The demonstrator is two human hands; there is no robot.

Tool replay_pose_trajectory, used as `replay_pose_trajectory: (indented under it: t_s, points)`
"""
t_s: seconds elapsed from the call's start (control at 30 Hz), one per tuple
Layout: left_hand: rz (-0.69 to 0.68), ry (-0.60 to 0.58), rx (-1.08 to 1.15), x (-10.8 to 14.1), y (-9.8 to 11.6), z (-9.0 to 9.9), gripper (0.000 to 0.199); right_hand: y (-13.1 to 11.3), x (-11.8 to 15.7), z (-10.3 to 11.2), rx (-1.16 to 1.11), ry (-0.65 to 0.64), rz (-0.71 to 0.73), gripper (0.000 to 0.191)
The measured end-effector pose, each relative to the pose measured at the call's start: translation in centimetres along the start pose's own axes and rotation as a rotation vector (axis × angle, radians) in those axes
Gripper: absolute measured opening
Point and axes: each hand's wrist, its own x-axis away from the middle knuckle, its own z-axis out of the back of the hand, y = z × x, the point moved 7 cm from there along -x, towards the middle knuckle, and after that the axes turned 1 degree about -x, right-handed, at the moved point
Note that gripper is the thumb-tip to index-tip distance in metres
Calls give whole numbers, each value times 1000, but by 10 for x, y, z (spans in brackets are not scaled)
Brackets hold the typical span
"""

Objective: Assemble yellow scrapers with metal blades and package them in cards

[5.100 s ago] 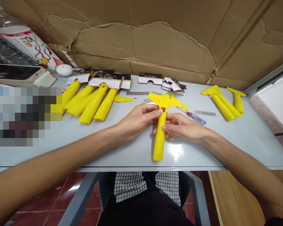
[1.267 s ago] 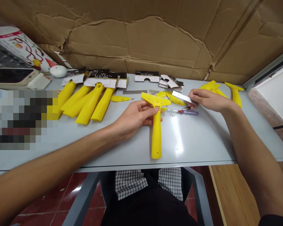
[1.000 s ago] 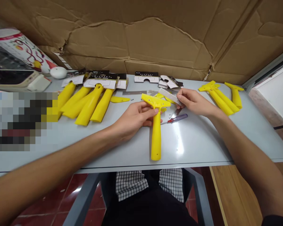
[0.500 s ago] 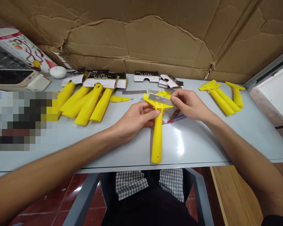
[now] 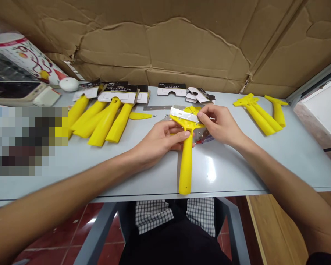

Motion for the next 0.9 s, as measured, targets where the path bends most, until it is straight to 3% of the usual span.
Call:
replay_pose_trajectory:
  t_s: [0.3,0.9]
  points:
    - [-14,-18,1,0,2,0,39,8,6,-7,-188,-53,-124,39]
    - [-28,-4,-62,2,5,-1,43,12,9,-12,-293,-7,-290,39]
